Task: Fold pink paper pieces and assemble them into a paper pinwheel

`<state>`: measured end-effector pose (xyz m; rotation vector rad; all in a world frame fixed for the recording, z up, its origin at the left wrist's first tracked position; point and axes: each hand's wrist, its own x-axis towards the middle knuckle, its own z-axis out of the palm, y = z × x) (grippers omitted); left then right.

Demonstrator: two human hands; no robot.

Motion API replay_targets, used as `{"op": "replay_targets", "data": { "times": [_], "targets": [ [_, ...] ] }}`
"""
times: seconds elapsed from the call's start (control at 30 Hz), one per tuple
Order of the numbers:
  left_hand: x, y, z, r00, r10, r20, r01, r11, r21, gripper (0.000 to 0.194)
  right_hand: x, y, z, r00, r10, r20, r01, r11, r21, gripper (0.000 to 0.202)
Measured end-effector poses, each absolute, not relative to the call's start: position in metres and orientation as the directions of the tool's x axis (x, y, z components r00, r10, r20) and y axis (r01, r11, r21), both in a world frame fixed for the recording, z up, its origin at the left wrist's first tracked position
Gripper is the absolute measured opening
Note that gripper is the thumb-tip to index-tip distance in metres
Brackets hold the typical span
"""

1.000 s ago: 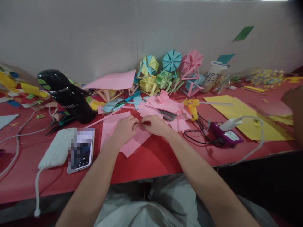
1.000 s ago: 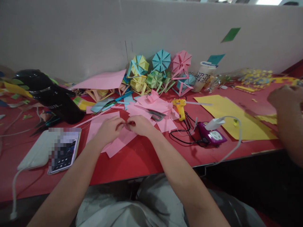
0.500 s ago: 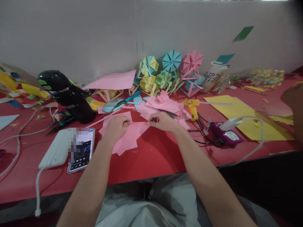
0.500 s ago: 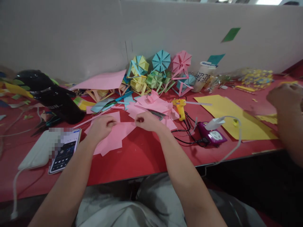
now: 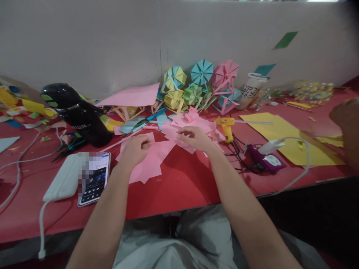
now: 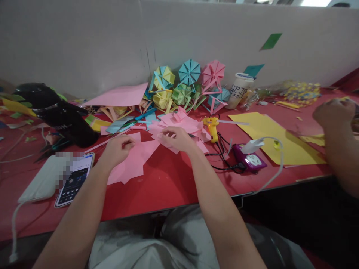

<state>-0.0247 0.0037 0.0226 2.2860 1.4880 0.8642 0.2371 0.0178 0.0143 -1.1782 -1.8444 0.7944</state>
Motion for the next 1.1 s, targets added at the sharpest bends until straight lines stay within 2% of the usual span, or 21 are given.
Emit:
{"op": "replay_targets", "data": {
  "times": [0.07,0.17,0.3,0.47,0.8,1.1],
  "targets": [
    [-0.022,0.003,0.024,0.308,0.889,0.34,0.719,-0.451,0.529,0.014,0.228,0.014,0.016,-0.323,0.913,0.248,0.413,0.372,-0.831,0.032],
    [-0.017,0.002,0.024,0.339,0.868,0.361,0.676,-0.492,0.548,0.013,0.216,0.01,0.016,-0.407,0.883,0.235,0.387,0.399,-0.831,0.021],
    [-0.005,0.0,0.025,0.384,0.846,0.37,0.595,-0.533,0.602,0.014,0.205,0.005,0.016,-0.429,0.867,0.252,0.381,0.427,-0.82,0.022],
    [0.007,-0.002,0.028,0.369,0.852,0.371,0.575,-0.523,0.629,0.014,0.199,0.002,0.016,-0.443,0.844,0.301,0.369,0.478,-0.797,0.021],
    [-0.026,0.001,0.03,0.153,0.914,0.376,0.711,-0.366,0.601,0.01,0.218,0.011,0.017,-0.245,0.867,0.434,0.377,0.498,-0.781,0.02],
    [-0.035,0.001,0.031,0.07,0.913,0.402,0.722,-0.325,0.612,0.008,0.233,0.012,0.025,-0.042,0.849,0.527,0.464,0.484,-0.742,0.022]
  ]
}}
